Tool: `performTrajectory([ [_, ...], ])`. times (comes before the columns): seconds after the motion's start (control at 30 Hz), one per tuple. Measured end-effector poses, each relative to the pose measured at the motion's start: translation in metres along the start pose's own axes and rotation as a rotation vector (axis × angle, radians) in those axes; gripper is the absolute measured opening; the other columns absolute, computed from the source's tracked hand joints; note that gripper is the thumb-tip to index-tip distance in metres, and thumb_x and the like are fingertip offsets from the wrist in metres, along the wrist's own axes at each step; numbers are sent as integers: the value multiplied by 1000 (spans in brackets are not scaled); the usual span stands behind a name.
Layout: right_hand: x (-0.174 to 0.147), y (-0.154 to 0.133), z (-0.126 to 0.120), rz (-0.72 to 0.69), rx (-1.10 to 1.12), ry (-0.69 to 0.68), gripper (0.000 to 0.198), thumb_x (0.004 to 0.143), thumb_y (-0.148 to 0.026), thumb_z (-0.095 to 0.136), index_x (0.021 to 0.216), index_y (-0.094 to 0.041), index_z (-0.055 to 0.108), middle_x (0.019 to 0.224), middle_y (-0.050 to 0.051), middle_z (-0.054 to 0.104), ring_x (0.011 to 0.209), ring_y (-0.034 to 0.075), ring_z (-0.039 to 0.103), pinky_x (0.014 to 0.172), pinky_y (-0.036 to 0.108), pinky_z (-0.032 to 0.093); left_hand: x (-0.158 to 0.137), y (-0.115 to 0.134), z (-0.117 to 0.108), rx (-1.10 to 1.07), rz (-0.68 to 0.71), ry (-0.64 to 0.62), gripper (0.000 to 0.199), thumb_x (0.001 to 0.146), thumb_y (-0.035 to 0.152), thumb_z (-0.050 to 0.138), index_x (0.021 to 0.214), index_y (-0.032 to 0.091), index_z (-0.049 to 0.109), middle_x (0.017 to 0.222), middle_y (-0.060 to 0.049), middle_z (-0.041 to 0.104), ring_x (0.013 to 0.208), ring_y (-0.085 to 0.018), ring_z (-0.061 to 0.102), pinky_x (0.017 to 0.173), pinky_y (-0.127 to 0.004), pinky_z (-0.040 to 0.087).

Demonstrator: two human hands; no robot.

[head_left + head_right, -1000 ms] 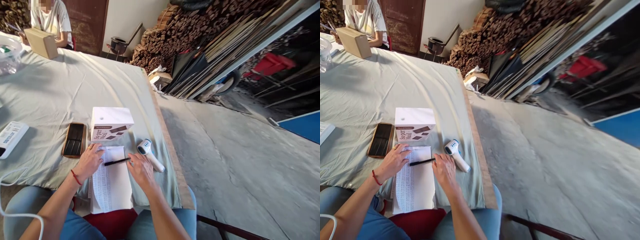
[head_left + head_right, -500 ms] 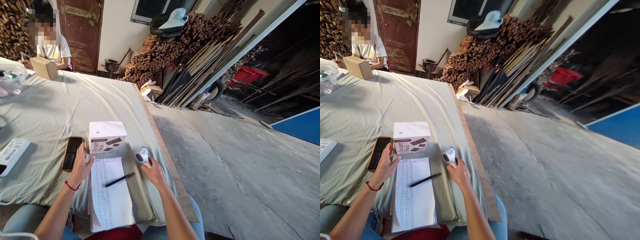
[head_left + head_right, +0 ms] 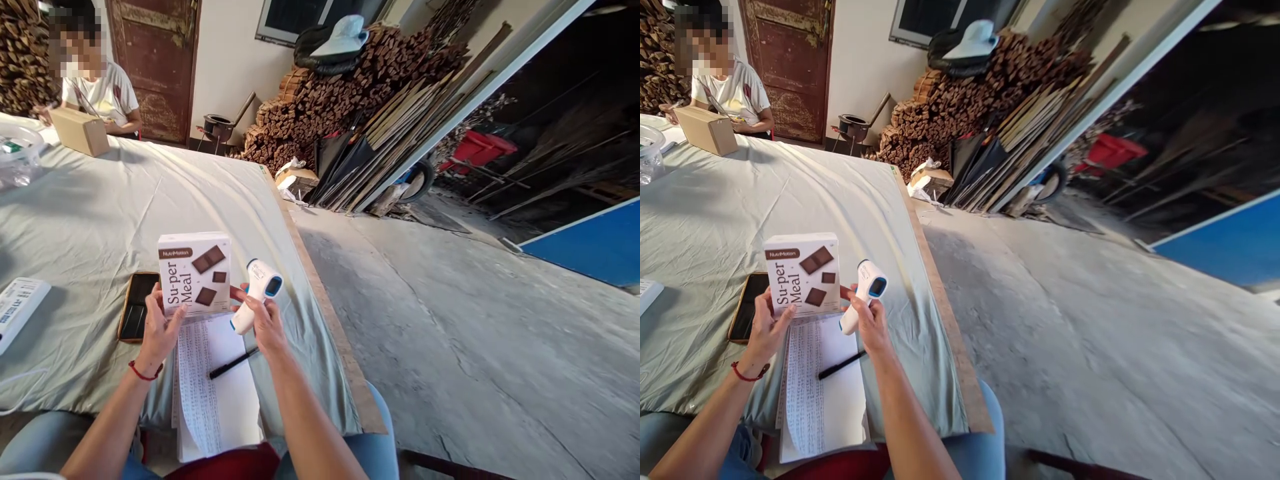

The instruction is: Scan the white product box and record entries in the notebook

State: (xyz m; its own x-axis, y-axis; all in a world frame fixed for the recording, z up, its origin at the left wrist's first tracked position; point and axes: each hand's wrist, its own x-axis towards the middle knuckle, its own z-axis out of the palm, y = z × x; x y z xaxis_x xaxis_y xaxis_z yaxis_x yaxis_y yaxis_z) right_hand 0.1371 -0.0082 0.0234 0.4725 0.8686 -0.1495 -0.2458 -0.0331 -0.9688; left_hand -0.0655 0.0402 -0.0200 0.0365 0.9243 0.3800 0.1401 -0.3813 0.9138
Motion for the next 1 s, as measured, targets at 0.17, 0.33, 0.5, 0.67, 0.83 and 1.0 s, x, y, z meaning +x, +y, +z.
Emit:
performTrajectory([
  [0.17,-11,-5,-5,-104,-221,-14,46,68,-53,64,97,-18,69,103,12,74,91,27,68,75,37,55,3,2,-1,-3,-92,-69,45,87,51,67,106,23,38,108,-7,54,94,-19,63,72,-32,52],
  [0.33,-40,-4,-2,-58,-336,-156,32,74,-48,59,86,-19,65,71,3,64,68,19,58,63,32,47,3,9,0,-44,-107,-124,51,86,54,67,110,22,36,109,-9,57,101,-22,63,81,-37,53],
  [0.5,-54,-5,14,84,-331,-318,23,71,-42,60,75,-20,59,59,-3,52,60,15,49,58,28,39,5,14,0,-49,-136,-129,55,84,57,70,109,22,36,107,-8,58,95,-22,64,75,-36,54],
  [0.67,-53,-7,22,106,-391,-294,23,70,-43,55,71,-21,56,60,-3,52,61,15,48,59,28,37,7,16,-1,-73,-141,-132,58,81,58,74,108,23,37,111,-9,58,97,-22,65,76,-36,56],
  [0.83,-55,-7,24,89,-365,-302,21,71,-42,52,67,-22,52,59,-4,49,60,14,45,57,28,34,8,17,-2,-55,-138,-152,59,81,57,75,110,22,36,110,-9,60,95,-21,66,76,-36,57],
  [1.0,-56,-7,24,80,-357,-290,20,70,-41,55,68,-22,53,61,-4,51,61,14,46,58,27,34,9,18,-2,-44,-127,-162,62,80,59,75,110,22,36,107,-9,60,94,-21,66,74,-35,57],
])
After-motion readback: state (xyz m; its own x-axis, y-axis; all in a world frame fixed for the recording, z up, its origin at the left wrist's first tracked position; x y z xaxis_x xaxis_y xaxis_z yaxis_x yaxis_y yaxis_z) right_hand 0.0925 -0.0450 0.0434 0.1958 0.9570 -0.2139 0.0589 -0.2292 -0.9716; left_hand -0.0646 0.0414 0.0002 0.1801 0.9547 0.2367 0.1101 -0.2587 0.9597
